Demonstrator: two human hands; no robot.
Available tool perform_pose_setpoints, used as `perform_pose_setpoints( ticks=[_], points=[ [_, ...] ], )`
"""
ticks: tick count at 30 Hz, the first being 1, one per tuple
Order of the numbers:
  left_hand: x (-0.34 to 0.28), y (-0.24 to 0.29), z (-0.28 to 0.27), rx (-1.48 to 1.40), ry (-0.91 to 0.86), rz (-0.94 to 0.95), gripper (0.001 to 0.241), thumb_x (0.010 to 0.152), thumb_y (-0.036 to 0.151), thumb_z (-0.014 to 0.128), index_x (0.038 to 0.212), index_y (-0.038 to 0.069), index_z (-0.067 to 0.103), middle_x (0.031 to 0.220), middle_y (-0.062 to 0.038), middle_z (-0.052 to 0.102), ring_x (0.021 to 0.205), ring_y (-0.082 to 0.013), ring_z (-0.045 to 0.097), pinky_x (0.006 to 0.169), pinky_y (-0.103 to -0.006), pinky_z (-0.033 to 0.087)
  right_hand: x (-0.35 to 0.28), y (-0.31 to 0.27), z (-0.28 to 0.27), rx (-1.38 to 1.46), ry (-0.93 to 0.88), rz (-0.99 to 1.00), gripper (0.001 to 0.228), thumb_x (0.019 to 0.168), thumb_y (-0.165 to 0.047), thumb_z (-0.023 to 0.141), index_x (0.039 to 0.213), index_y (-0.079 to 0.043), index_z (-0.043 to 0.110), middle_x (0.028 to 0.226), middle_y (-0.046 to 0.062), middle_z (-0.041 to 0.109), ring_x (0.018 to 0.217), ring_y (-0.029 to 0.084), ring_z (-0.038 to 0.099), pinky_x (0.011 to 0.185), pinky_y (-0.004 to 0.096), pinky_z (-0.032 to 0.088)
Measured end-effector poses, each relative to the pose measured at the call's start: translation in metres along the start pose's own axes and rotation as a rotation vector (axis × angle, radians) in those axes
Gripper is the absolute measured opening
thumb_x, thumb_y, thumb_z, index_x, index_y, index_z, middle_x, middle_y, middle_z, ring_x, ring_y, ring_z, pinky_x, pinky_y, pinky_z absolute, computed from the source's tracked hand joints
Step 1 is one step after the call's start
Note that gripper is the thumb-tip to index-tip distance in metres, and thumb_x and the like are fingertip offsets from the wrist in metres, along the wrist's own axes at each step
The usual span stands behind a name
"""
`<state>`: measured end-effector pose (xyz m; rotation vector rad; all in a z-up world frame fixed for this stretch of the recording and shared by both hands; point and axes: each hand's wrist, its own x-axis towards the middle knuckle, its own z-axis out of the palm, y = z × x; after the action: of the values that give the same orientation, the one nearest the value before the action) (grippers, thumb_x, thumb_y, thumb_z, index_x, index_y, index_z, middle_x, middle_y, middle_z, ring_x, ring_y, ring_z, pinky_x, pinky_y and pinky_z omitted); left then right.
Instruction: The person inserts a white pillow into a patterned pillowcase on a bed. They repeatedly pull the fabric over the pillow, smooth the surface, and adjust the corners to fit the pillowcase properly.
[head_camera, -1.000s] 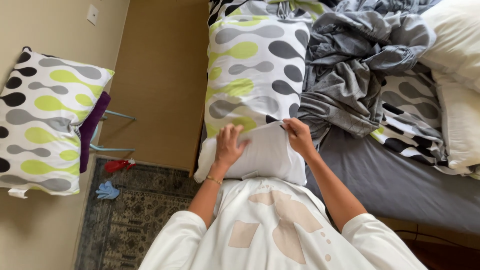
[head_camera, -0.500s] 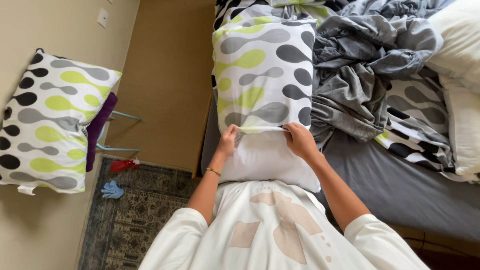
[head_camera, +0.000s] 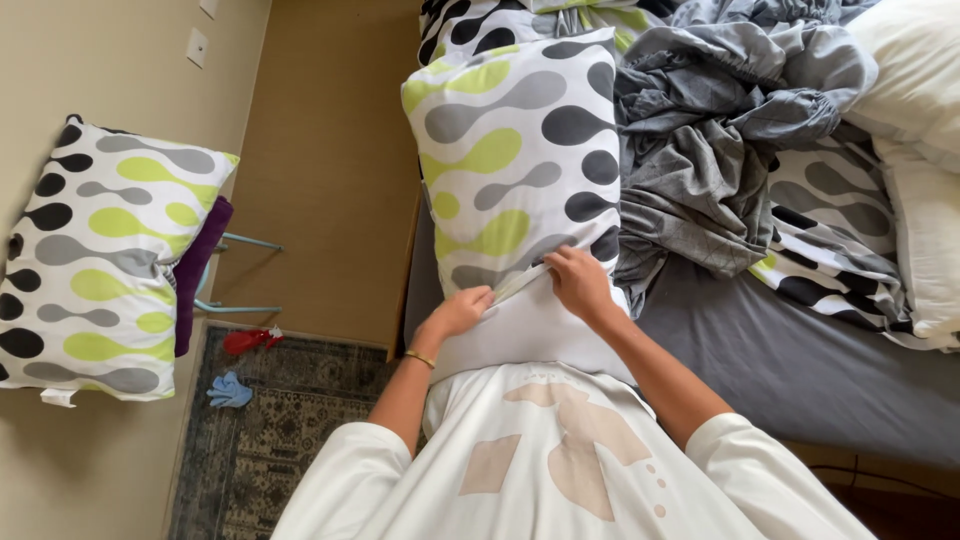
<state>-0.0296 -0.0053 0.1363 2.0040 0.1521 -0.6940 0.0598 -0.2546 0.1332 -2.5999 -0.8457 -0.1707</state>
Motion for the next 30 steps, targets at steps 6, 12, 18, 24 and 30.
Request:
perform_pose_setpoints(
  ticks=[6,12,18,24,30],
  points=[
    [0.011,-0.040,-0.028,0.179,0.220,0.066,0.041,0.107,0.052,0.045,0.104,0.020,0.070,0.102,-0.014,0.073,0.104,-0.0350,0.068,0.094,-0.0485,0.052,-0.002,-0.015,-0.024,0.222,-0.682,0.209,0.024,0.095,-0.029,0.061,0.098,-0.011,0.076,0.090,0.021,0.075,0.089,0.044,0.071,0.083,0.052,0.057],
    [-0.006,-0.004,0.001,0.171,-0.130,0.062,0.041,0.104,0.035,0.046,0.124,0.007,0.067,0.129,-0.021,0.068,0.125,-0.0427,0.058,0.112,-0.0540,0.042,-0.003,-0.011,0.002,0.067,-0.028,-0.022,0.009,0.090,-0.013,0.065,0.090,-0.022,0.067,0.079,0.001,0.064,0.077,0.025,0.068,0.069,0.037,0.057],
    [0.005,-0.009,-0.040,0.308,0.145,0.095,0.035,0.103,0.045,0.043,0.095,0.019,0.065,0.097,-0.014,0.072,0.101,-0.0385,0.068,0.089,-0.0494,0.052,0.002,0.009,0.001,0.217,-0.774,0.123,0.022,0.090,-0.032,0.064,0.090,-0.012,0.075,0.089,0.018,0.076,0.091,0.045,0.071,0.084,0.053,0.057],
    [0.016,-0.038,0.041,0.365,0.011,0.021,0.042,0.099,0.055,0.039,0.094,0.021,0.065,0.103,-0.011,0.073,0.105,-0.0375,0.067,0.093,-0.0495,0.052,0.008,-0.003,-0.029,0.087,-0.436,0.170,0.012,0.092,-0.016,0.062,0.094,-0.019,0.073,0.083,0.009,0.072,0.081,0.035,0.072,0.074,0.046,0.060],
    [0.016,-0.011,-0.018,0.295,0.145,0.028,0.032,0.098,0.040,0.042,0.103,0.018,0.066,0.104,-0.016,0.074,0.106,-0.0408,0.068,0.095,-0.0542,0.051,-0.026,0.027,0.039,0.116,-0.689,0.198,0.020,0.090,-0.031,0.066,0.082,-0.014,0.073,0.078,0.012,0.074,0.081,0.036,0.073,0.075,0.047,0.060]
  ],
)
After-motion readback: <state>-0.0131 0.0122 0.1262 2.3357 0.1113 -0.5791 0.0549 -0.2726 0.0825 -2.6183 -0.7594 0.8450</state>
